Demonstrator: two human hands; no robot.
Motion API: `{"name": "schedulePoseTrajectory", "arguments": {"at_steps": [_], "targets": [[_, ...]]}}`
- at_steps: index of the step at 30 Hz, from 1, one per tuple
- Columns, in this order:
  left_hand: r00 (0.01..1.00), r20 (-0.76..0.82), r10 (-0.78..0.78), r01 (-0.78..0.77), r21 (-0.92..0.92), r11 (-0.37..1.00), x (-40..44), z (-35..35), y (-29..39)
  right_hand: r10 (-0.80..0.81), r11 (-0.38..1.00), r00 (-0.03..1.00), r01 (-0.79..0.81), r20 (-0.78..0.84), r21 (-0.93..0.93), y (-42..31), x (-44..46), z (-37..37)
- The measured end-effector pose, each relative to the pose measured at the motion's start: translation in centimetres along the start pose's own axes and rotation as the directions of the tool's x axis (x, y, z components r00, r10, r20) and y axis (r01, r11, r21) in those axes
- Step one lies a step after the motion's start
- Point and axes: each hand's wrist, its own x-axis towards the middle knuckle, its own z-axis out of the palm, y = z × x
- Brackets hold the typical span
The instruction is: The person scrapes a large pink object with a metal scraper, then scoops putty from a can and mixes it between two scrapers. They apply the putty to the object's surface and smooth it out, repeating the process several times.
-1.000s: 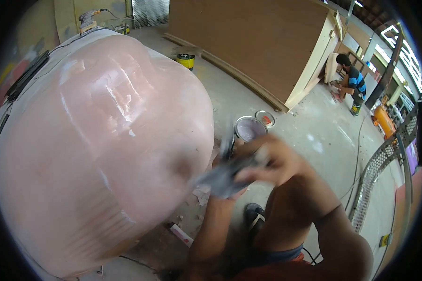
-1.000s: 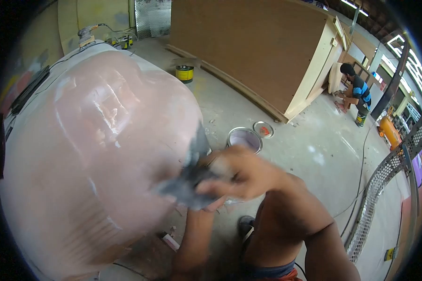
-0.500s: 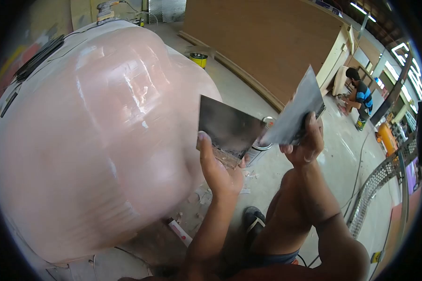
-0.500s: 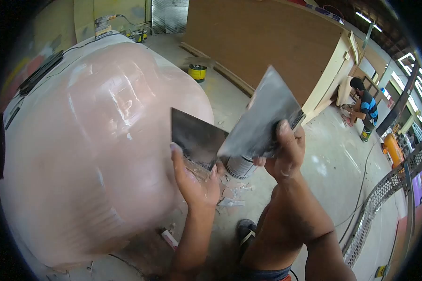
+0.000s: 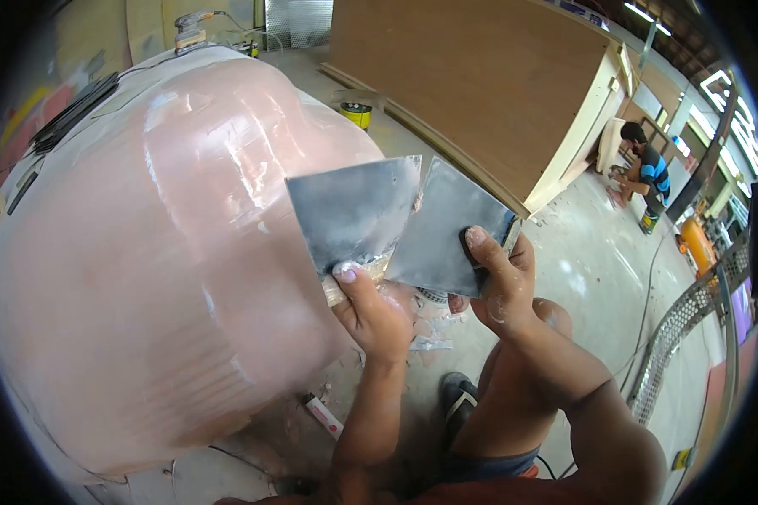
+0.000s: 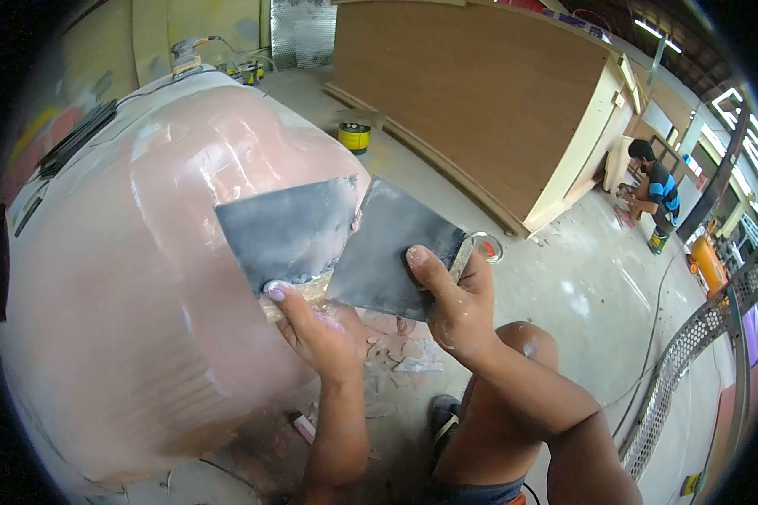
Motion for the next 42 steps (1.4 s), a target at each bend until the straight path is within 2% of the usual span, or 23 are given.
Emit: {"name": "schedulePoseTrajectory", "arguments": {"at_steps": [1, 2, 4, 5, 6, 7, 10, 14, 16, 17, 22, 26, 28, 29, 30, 31, 32, 34, 37, 38, 39, 41, 42], "targets": [[0.988, 0.064, 0.14, -0.15, 0.187, 0.971, 0.1, -0.1, -0.2, 0.011, 1.0, 1.0, -0.011, -0.007, 0.017, -0.2, 0.1, -0.1], [0.988, 0.073, 0.138, -0.149, 0.175, 0.973, 0.0, 0.0, -0.2, 0.022, 0.999, 1.0, -0.022, -0.014, 0.034, -0.4, 0.2, -0.1], [0.996, 0.063, -0.055, 0.069, -0.234, 0.97, 0.4, 0.5, 1.5, 0.009, 0.999, 1.0, -0.008, -0.019, 0.054, -1.0, 0.3, -0.2], [0.996, 0.074, -0.057, 0.073, -0.24, 0.968, 0.5, 0.4, 1.8, 0.05, 0.994, 0.999, -0.051, 0.011, 0.102, -1.2, 0.4, -0.5], [0.986, 0.108, -0.131, 0.159, -0.327, 0.931, 0.6, 0.2, 2.0, 0.09, 0.984, 0.995, -0.095, 0.043, 0.15, -1.4, 0.4, -0.8], [0.968, 0.149, -0.201, 0.246, -0.406, 0.88, 0.6, 0.0, 2.3, 0.044, 0.987, 0.999, -0.041, -0.016, 0.153, -1.3, 0.5, -0.3], [0.969, 0.214, -0.125, 0.191, -0.325, 0.926, 1.3, 0.4, 4.0, 0.053, 0.985, 0.996, -0.064, 0.072, 0.159, -1.8, 1.0, -1.1], [0.939, 0.289, -0.186, 0.269, -0.281, 0.921, 1.6, 0.4, 5.2, 0.049, 0.984, 0.997, -0.057, 0.054, 0.167, -1.5, 1.3, -1.6], [0.973, 0.214, -0.085, 0.118, -0.148, 0.982, 1.5, 1.1, 5.1, 0.068, 0.984, 0.997, -0.071, 0.022, 0.163, -1.7, 1.3, -1.4], [0.972, 0.217, -0.086, 0.119, -0.148, 0.982, 1.5, 1.1, 5.2, 0.067, 0.984, 0.998, -0.07, 0.018, 0.163, -1.6, 1.4, -1.4], [0.95, 0.216, -0.226, 0.26, -0.15, 0.954, 1.4, 1.1, 6.4, 0.059, 0.988, 0.998, -0.062, 0.022, 0.141, -1.3, 1.5, -1.7], [0.962, 0.198, -0.189, 0.218, -0.136, 0.966, 1.4, 1.2, 6.0, 0.066, 0.989, 0.997, -0.069, 0.026, 0.134, -1.4, 1.6, -1.6], [0.88, 0.283, -0.38, 0.451, -0.25, 0.857, 1.4, 1.1, 6.0, 0.018, 0.995, 0.998, -0.012, -0.062, 0.097, -1.2, 1.8, -1.4], [0.88, 0.285, -0.381, 0.452, -0.249, 0.857, 0.9, 1.0, 5.1, -0.059, 0.993, 0.987, 0.073, -0.149, 0.091, -1.3, 2.5, -1.4], [0.924, 0.293, -0.244, 0.295, -0.143, 0.945, 0.0, 1.0, 3.6, -0.136, 0.985, 0.963, 0.157, -0.233, 0.074, -1.4, 3.4, -1.5], [0.944, 0.315, -0.101, 0.122, -0.046, 0.992, -0.4, 1.3, 3.0, -0.155, 0.98, 0.97, 0.175, -0.188, 0.091, -2.2, 4.0, -2.5], [0.943, 0.318, -0.1, 0.125, -0.06, 0.99, -0.4, 1.6, 3.0, -0.152, 0.976, 0.981, 0.168, -0.12, 0.137, -3.0, 4.3, -3.8], [0.915, 0.178, -0.362, 0.402, -0.492, 0.772, 0.2, 1.5, 3.8, -0.204, 0.953, 0.961, 0.239, -0.189, 0.187, -3.3, 5.0, -4.6], [0.93, 0.119, -0.349, 0.361, -0.484, 0.797, 0.9, 1.7, 3.9, -0.104, 0.975, 0.987, 0.125, -0.12, 0.185, -3.2, 3.3, -3.3], [0.936, 0.086, -0.342, 0.339, -0.487, 0.805, 0.9, 2.0, 4.0, -0.084, 0.984, 0.996, 0.087, -0.03, 0.156, -3.1, 2.3, -2.5], [0.937, 0.091, -0.338, 0.337, -0.492, 0.803, 0.9, 2.2, 3.8, -0.035, 0.989, 0.997, 0.044, -0.068, 0.14, -3.1, 1.4, -1.0], [0.924, -0.057, -0.379, 0.301, -0.503, 0.81, 0.1, 2.8, 3.0, 0.055, 0.989, 0.992, -0.039, -0.112, 0.14, -2.1, 0.5, 0.5], [0.919, -0.025, -0.394, 0.327, -0.508, 0.797, -0.4, 2.7, 2.6, 0.096, 0.985, 0.988, -0.077, -0.118, 0.155, -1.4, 0.5, 0.2]]}}
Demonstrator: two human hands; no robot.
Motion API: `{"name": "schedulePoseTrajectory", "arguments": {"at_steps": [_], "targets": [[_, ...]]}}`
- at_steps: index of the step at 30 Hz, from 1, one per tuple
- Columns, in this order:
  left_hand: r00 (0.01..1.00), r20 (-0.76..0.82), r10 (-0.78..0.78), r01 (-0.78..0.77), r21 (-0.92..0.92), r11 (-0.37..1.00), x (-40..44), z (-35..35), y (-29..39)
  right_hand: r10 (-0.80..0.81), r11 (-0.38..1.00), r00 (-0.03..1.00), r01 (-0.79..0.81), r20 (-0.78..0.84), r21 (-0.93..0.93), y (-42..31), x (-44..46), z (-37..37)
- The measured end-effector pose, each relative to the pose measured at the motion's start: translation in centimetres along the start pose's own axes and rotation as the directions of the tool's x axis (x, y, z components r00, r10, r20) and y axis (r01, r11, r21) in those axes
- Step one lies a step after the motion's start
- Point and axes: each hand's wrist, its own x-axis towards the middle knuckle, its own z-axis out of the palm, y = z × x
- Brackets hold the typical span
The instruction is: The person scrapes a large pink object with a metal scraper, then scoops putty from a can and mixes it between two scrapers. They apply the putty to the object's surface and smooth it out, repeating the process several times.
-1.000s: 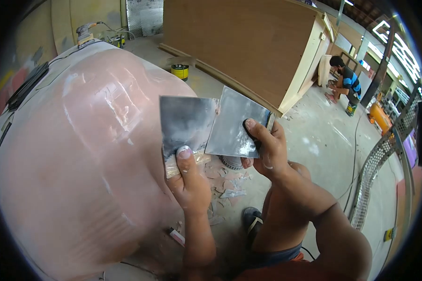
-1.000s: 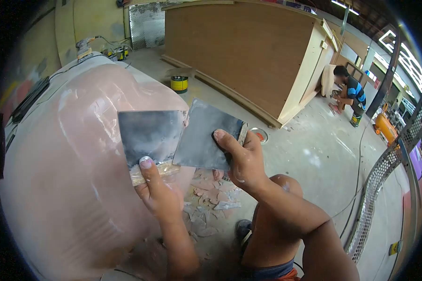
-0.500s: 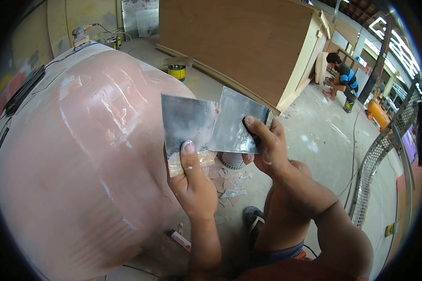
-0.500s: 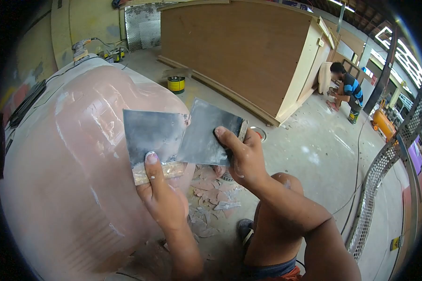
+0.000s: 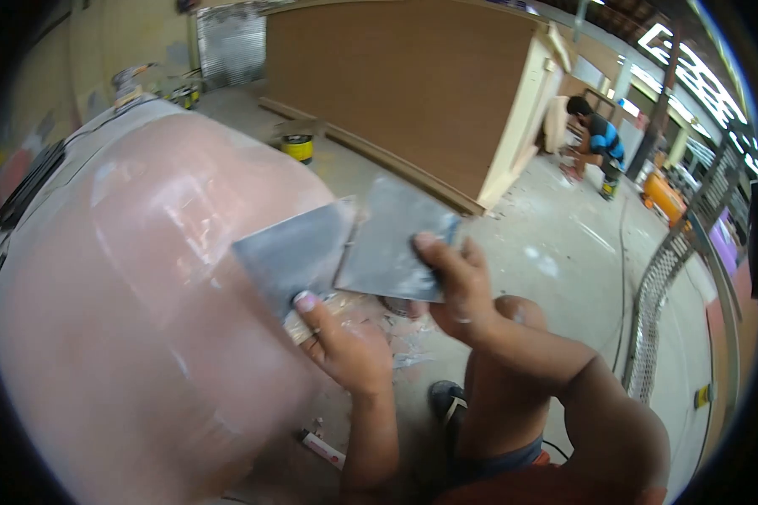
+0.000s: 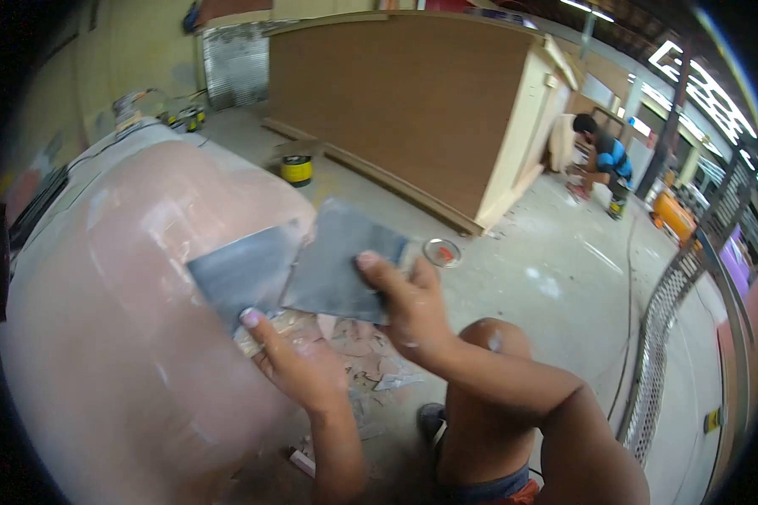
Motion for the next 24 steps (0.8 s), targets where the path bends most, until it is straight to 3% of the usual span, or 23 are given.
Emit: {"name": "schedulePoseTrajectory", "arguments": {"at_steps": [2, 4, 7, 9, 10, 12, 14, 16, 17, 18, 19, 21, 22, 23, 24], "targets": [[0.998, 0.058, 0.04, -0.055, 0.291, 0.955, -0.6, -1.2, -0.3, -0.009, 0.999, 0.997, 0.005, 0.073, 0.044, 0.5, 0.1, -0.3], [0.991, 0.107, 0.084, -0.124, 0.456, 0.881, -1.3, -1.3, 0.2, -0.076, 0.996, 0.994, 0.08, 0.073, -0.044, -0.2, -0.2, -1.1], [0.983, 0.168, 0.075, -0.143, 0.441, 0.886, -0.6, -0.5, 0.3, -0.017, 1.0, 0.994, 0.016, 0.111, 0.012, -1.0, 1.0, -2.0], [0.981, 0.193, 0.007, -0.058, 0.259, 0.964, 0.0, -0.5, 0.3, -0.054, 0.998, 0.992, 0.055, 0.118, -0.003, -1.1, 1.7, -2.3], [0.98, 0.199, -0.003, -0.051, 0.264, 0.963, -0.2, -0.9, 0.2, -0.06, 0.998, 0.992, 0.06, 0.114, 0.002, -1.3, 1.9, -2.4], [0.969, 0.228, -0.099, -0.026, 0.489, 0.872, -0.5, -1.9, 0.3, -0.141, 0.99, 0.99, 0.141, 0.001, 0.001, -2.7, 2.6, -2.4], [0.947, 0.3, -0.112, -0.056, 0.5, 0.864, -1.1, -2.4, -0.4, -0.199, 0.98, 0.98, 0.199, 0.022, 0.015, -4.6, 3.9, -3.7], [0.909, 0.392, -0.143, -0.081, 0.502, 0.861, -0.4, -4.2, -1.5, -0.392, 0.913, 0.912, 0.402, 0.122, -0.072, -7.2, 4.0, -4.6], [0.84, 0.536, 0.083, -0.422, 0.549, 0.722, 1.8, -6.3, -2.3, -0.406, 0.908, 0.906, 0.415, 0.121, -0.061, -7.6, 4.3, -5.6], [0.681, 0.686, 0.257, -0.703, 0.514, 0.491, 2.9, -7.4, -3.2, -0.419, 0.9, 0.903, 0.427, 0.092, -0.087, -7.6, 4.2, -5.9], [0.678, 0.698, 0.23, -0.693, 0.503, 0.516, 2.7, -7.0, -3.2, -0.541, 0.839, 0.84, 0.542, 0.041, -0.036, -6.9, 4.1, -5.8], [0.801, 0.575, 0.164, -0.361, 0.246, 0.899, 2.6, -6.1, -2.6, -0.683, 0.73, 0.729, 0.684, 0.043, 0.005, -4.2, 3.7, -5.7], [0.798, 0.584, 0.148, -0.347, 0.246, 0.905, 2.5, -5.9, -2.5, -0.71, 0.702, 0.698, 0.712, 0.094, 0.007, -2.9, 3.3, -5.7], [0.734, 0.679, 0.017, -0.061, 0.04, 0.997, 2.4, -5.7, -2.5, -0.754, 0.53, 0.537, 0.837, 0.377, -0.132, -2.7, 3.5, -6.5], [0.626, 0.777, -0.064, 0.258, -0.13, 0.957, 2.3, -5.5, -2.6, -0.672, 0.309, 0.361, 0.93, 0.646, -0.198, -3.1, 3.5, -6.6]]}}
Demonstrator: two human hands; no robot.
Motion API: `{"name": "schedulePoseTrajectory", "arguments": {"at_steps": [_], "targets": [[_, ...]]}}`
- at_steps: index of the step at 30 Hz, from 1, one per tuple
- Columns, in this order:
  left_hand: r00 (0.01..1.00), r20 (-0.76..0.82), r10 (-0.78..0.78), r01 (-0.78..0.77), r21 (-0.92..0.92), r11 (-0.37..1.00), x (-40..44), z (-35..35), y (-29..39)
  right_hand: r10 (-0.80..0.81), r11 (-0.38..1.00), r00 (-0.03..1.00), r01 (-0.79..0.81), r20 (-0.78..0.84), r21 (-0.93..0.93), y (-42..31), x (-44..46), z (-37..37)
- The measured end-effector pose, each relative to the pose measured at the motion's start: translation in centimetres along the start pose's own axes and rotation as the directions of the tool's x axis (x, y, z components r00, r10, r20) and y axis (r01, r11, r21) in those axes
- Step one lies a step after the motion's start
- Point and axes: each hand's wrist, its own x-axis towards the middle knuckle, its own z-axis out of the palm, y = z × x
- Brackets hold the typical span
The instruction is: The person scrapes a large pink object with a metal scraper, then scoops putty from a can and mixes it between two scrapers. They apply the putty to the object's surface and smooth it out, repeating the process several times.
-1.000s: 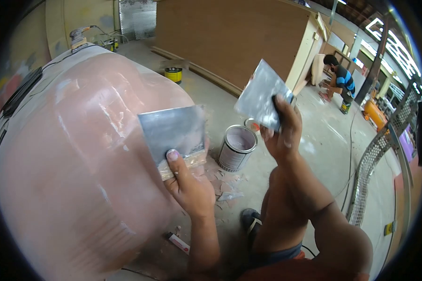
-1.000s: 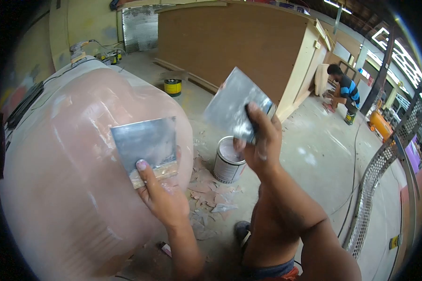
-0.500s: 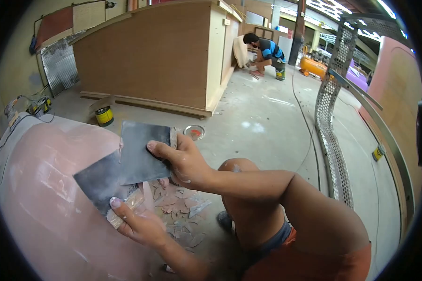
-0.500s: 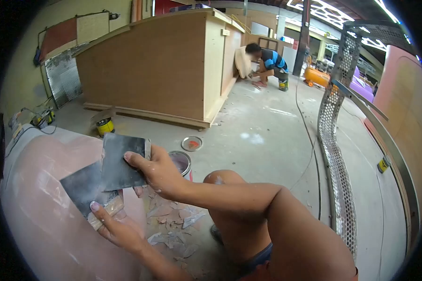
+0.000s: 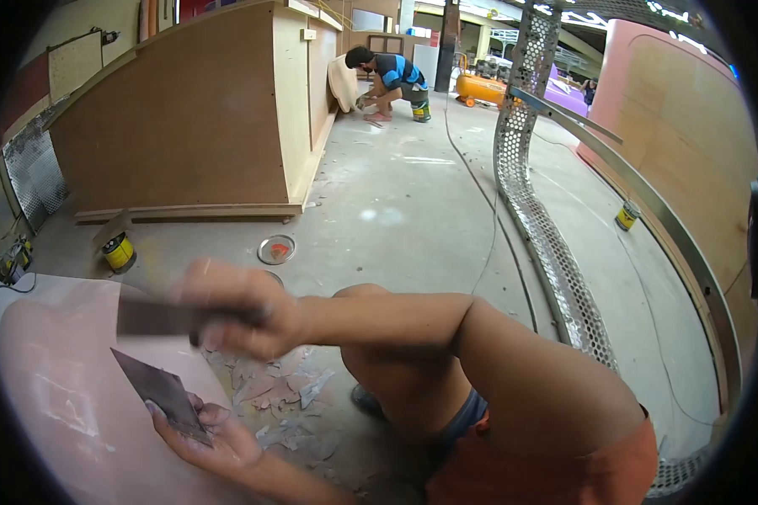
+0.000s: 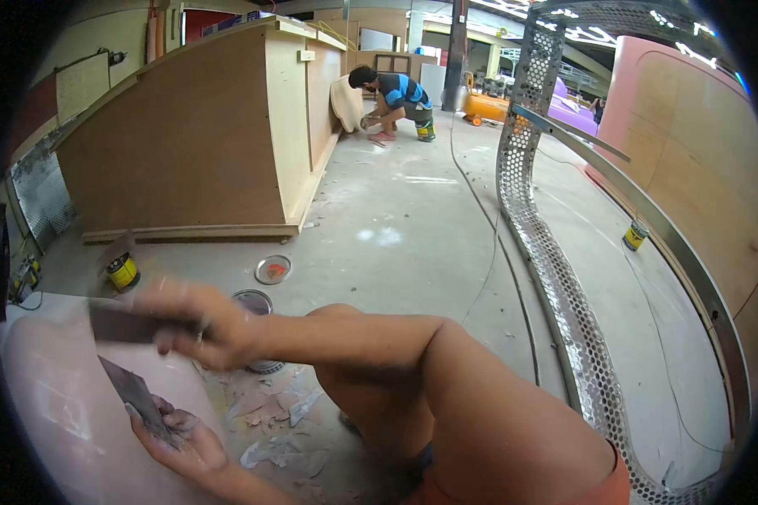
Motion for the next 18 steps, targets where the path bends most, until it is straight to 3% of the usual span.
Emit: {"name": "schedulePoseTrajectory", "arguments": {"at_steps": [1, 2, 3, 4, 5, 6, 7, 8, 10, 11, 12, 13, 14, 15, 16, 17, 18], "targets": [[1.0, -0.002, -0.003, 0.003, -0.006, 1.0, -0.1, 0.1, -0.3, 0.001, 1.0, 0.99, 0.0, 0.142, -0.01, -0.6, -0.1, 0.2], [0.987, -0.141, 0.075, -0.013, 0.396, 0.918, -0.2, 0.1, -0.6, 0.004, 1.0, 0.96, 0.001, 0.279, -0.016, -1.1, -0.1, 0.6], [0.951, -0.234, 0.201, 0.036, 0.731, 0.681, -0.3, 0.1, -0.7, -0.028, 0.998, 0.966, 0.041, 0.259, -0.046, -1.0, 0.2, 0.7], [0.949, -0.239, 0.204, 0.039, 0.733, 0.679, -0.4, 0.2, -0.5, -0.027, 0.998, 0.965, 0.038, 0.26, -0.04, -1.4, 0.3, 0.2], [0.924, -0.345, 0.167, 0.078, 0.597, 0.798, -0.4, 0.4, -0.2, 0.178, 0.958, 0.867, -0.045, 0.466, -0.282, -1.9, 0.4, -1.0], [0.887, -0.442, 0.132, 0.093, 0.452, 0.887, -0.4, 0.5, 0.3, 0.387, 0.863, 0.704, -0.05, 0.596, -0.502, -2.4, 0.9, -1.3], [0.933, -0.131, 0.336, -0.091, 0.817, 0.569, -0.3, 1.3, 0.4, 0.391, 0.856, 0.665, -0.01, 0.636, -0.516, -1.4, -0.3, -0.9], [0.905, 0.234, 0.356, -0.282, 0.956, 0.087, -0.3, 2.3, 0.2, 0.412, 0.869, 0.71, -0.119, 0.571, -0.48, -0.5, -1.4, -0.7], [0.881, 0.132, 0.455, -0.208, 0.971, 0.121, 0.0, 3.6, -0.2, 0.449, 0.864, 0.806, -0.283, 0.385, -0.416, -0.3, -0.4, -1.0], [0.844, -0.457, 0.28, 0.104, 0.653, 0.75, 1.1, 5.0, 0.7, 0.375, 0.887, 0.903, -0.284, 0.211, -0.365, -1.2, 0.5, -1.3], [0.669, -0.714, -0.208, 0.207, -0.09, 0.974, 2.3, 6.2, 1.3, 0.494, 0.867, 0.866, -0.486, 0.079, -0.108, -0.6, -1.1, -1.4], [0.663, -0.732, -0.155, 0.163, -0.061, 0.985, 2.7, 6.4, 1.3, 0.339, 0.941, 0.932, -0.339, 0.126, -0.026, -1.0, -0.4, -1.3], [0.67, -0.708, -0.225, 0.196, -0.124, 0.973, 2.7, 6.6, 1.0, 0.154, 0.988, 0.971, -0.147, 0.182, -0.049, -0.4, -0.9, -1.2], [0.673, -0.674, -0.306, 0.243, -0.189, 0.951, 2.8, 6.4, 0.8, 0.084, 0.994, 0.972, -0.065, 0.218, -0.09, -0.4, -0.3, 0.0], [0.669, -0.687, -0.285, 0.228, -0.175, 0.958, 2.9, 6.1, 0.7, 0.022, 0.991, 0.968, 0.012, 0.25, -0.133, -0.8, 0.2, 1.0], [0.68, -0.68, -0.275, 0.249, -0.139, 0.959, 2.9, 5.8, 0.7, 0.112, 0.968, 0.953, -0.042, 0.28, -0.245, -1.1, 0.4, 1.5], [0.692, -0.67, -0.269, 0.271, -0.105, 0.957, 3.0, 5.6, 0.9, 0.108, 0.972, 0.954, -0.042, 0.28, -0.231, -1.4, 0.5, 1.2]]}}
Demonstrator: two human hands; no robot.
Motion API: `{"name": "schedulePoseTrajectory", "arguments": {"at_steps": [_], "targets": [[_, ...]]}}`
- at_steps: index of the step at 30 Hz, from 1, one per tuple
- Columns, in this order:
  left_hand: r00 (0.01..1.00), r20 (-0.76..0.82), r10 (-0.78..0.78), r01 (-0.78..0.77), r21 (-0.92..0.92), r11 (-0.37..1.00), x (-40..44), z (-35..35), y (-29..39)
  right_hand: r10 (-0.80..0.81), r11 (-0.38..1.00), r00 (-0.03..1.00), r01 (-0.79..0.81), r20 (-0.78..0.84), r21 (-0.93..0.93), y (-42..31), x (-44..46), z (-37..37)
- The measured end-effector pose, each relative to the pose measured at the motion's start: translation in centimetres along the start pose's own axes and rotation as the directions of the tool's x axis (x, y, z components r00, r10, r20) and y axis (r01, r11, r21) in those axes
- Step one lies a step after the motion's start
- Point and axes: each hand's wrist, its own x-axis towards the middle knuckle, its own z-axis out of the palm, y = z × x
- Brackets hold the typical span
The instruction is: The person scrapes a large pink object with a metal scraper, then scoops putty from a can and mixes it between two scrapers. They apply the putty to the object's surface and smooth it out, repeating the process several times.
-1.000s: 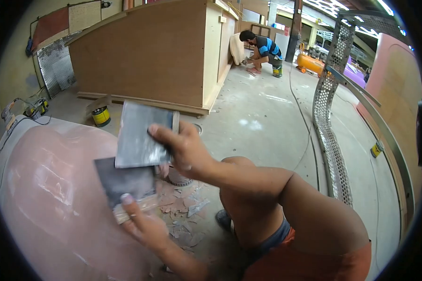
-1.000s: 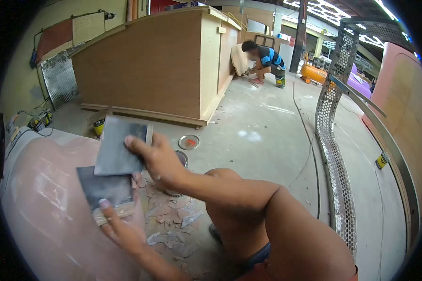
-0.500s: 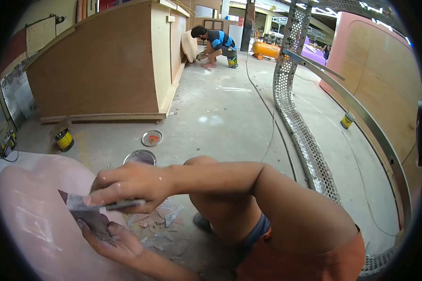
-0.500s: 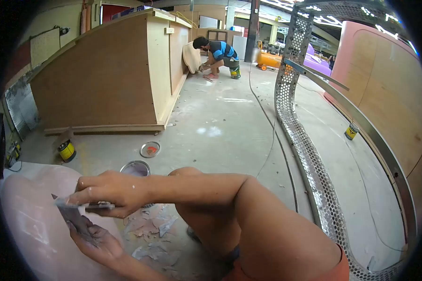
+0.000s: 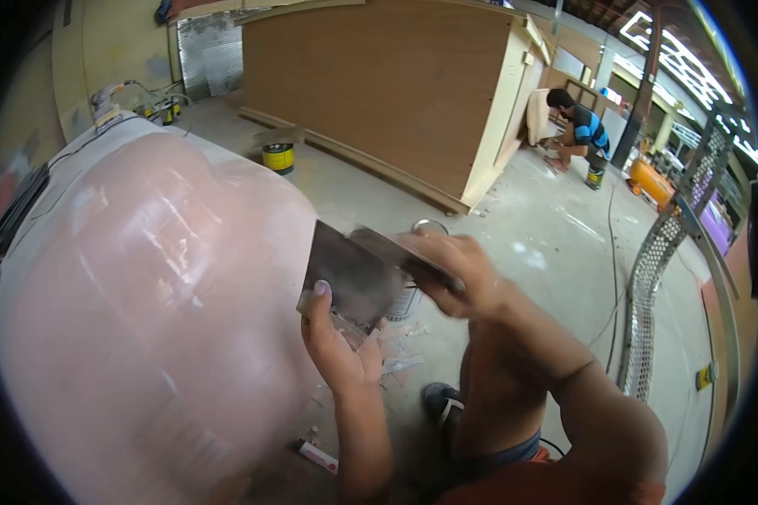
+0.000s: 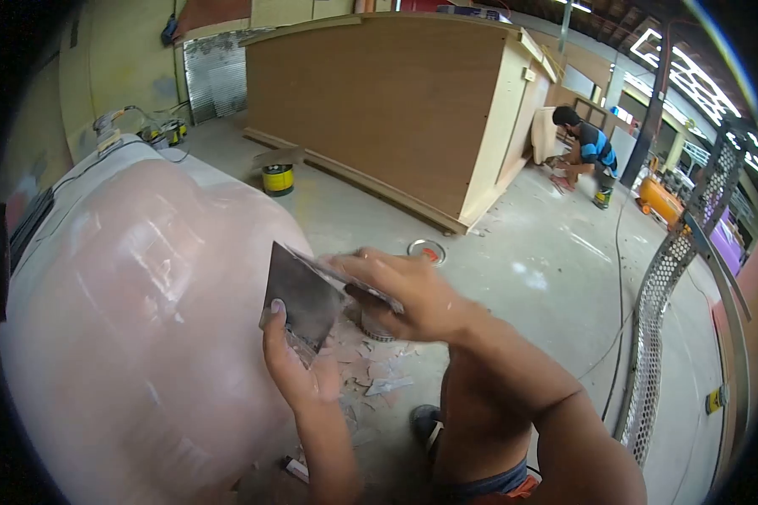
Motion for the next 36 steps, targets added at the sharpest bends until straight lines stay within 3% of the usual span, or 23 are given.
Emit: {"name": "schedulePoseTrajectory", "arguments": {"at_steps": [2, 3, 4, 6, 8, 10, 12, 14, 15, 16, 18, 19, 20, 21, 22, 24, 26, 28, 30, 31, 34, 35, 36], "targets": [[0.999, 0.028, -0.024, 0.024, 0.011, 1.0, -0.3, 0.5, 0.5, 0.436, 0.89, 0.829, -0.339, 0.349, -0.307, 0.1, 0.0, -2.0], [0.997, 0.069, -0.022, 0.022, 0.003, 1.0, -0.7, 1.0, 0.5, 0.301, 0.954, 0.931, -0.291, 0.209, -0.079, 0.8, -0.4, -1.7], [0.994, 0.108, -0.025, 0.025, -0.003, 1.0, -1.0, 1.3, 0.4, 0.294, 0.956, 0.932, -0.285, 0.21, -0.074, 1.0, -0.8, -1.2], [0.997, 0.065, -0.03, 0.034, -0.073, 0.997, -0.7, 1.2, 0.2, 0.256, 0.948, 0.963, -0.232, -0.087, 0.219, 0.8, -1.4, -0.7], [0.981, 0.155, -0.116, 0.154, -0.262, 0.953, 0.0, 0.2, -0.4, 0.199, 0.97, 0.976, -0.184, -0.086, 0.159, 0.5, -1.0, -0.6], [0.981, 0.162, -0.111, 0.15, -0.254, 0.955, 0.2, 0.1, -0.7, -0.086, 0.996, 0.994, 0.087, -0.074, 0.011, -0.2, 0.5, -0.3], [0.98, 0.168, -0.107, 0.145, -0.238, 0.96, -0.2, 0.1, -0.4, -0.039, 0.996, 0.999, 0.042, 0.036, -0.084, -0.3, 0.4, -1.4], [0.974, 0.194, -0.119, 0.125, -0.024, 0.992, -1.1, 0.7, 0.6, 0.231, 0.97, 0.955, -0.211, 0.186, -0.125, 0.6, -0.1, -2.6], [0.97, 0.206, -0.128, 0.132, -0.008, 0.991, -1.5, 1.1, 0.7, 0.391, 0.92, 0.916, -0.391, 0.091, -0.013, 0.0, -0.3, -2.2], [0.97, 0.207, -0.124, 0.13, -0.012, 0.992, -1.4, 1.0, 0.7, 0.387, 0.922, 0.917, -0.388, 0.093, -0.014, -0.1, -0.6, -1.8], [0.967, 0.181, -0.181, 0.199, -0.085, 0.976, -1.0, 0.6, 0.5, 0.226, 0.963, 0.959, -0.195, -0.168, 0.184, 0.4, -1.1, -1.0], [0.968, 0.18, -0.175, 0.194, -0.09, 0.977, -0.7, 0.6, 0.1, 0.141, 0.976, 0.988, -0.128, -0.059, 0.175, 0.7, -1.1, -1.6], [0.977, 0.163, -0.134, 0.159, -0.154, 0.975, -0.4, 0.7, -0.4, -0.085, 0.99, 0.986, 0.099, -0.14, 0.096, 1.1, -0.9, -0.4], [0.985, 0.143, -0.095, 0.124, -0.214, 0.969, -0.3, 0.8, -0.6, -0.06, 0.996, 0.998, 0.062, 0.027, -0.058, 0.5, -0.3, -0.9], [0.985, 0.141, -0.095, 0.124, -0.213, 0.969, -0.2, 0.8, -0.3, -0.008, 0.976, 0.983, 0.048, 0.186, -0.214, -0.1, 0.3, -1.4], [0.986, 0.109, -0.13, 0.12, 0.089, 0.989, -0.4, 0.8, 0.6, 0.119, 0.971, 0.973, -0.073, 0.196, -0.227, -0.6, 0.3, -1.5], [0.98, 0.136, -0.143, 0.132, 0.085, 0.988, -1.1, 1.2, 0.6, 0.405, 0.839, 0.82, -0.158, 0.404, -0.521, -0.8, 0.7, -2.5], [0.974, 0.164, -0.157, 0.143, 0.093, 0.985, -1.1, 1.1, 0.7, 0.358, 0.876, 0.871, -0.189, 0.336, -0.444, -0.7, 0.2, -2.1], [0.964, 0.227, -0.137, 0.15, -0.039, 0.988, -0.9, 0.5, 0.7, 0.217, 0.942, 0.972, -0.187, 0.084, -0.277, -1.2, 0.0, -1.9], [0.966, 0.22, -0.135, 0.148, -0.042, 0.988, -0.8, 0.4, 0.3, 0.068, 0.971, 0.997, -0.061, 0.023, -0.231, -0.9, -0.2, -1.4], [0.973, 0.209, -0.098, 0.122, -0.105, 0.987, -0.7, 0.5, -0.4, 0.241, 0.907, 0.94, -0.13, 0.243, -0.4, -1.9, 1.1, -1.9], [0.974, 0.181, -0.135, 0.143, -0.034, 0.989, -1.3, 0.8, 0.0, 0.446, 0.808, 0.804, -0.172, 0.393, -0.564, -1.9, 1.6, -2.8], [0.974, 0.156, -0.166, 0.163, 0.032, 0.986, -1.5, 1.3, 0.1, 0.448, 0.803, 0.805, -0.171, 0.389, -0.571, -1.6, 1.4, -3.6]]}}
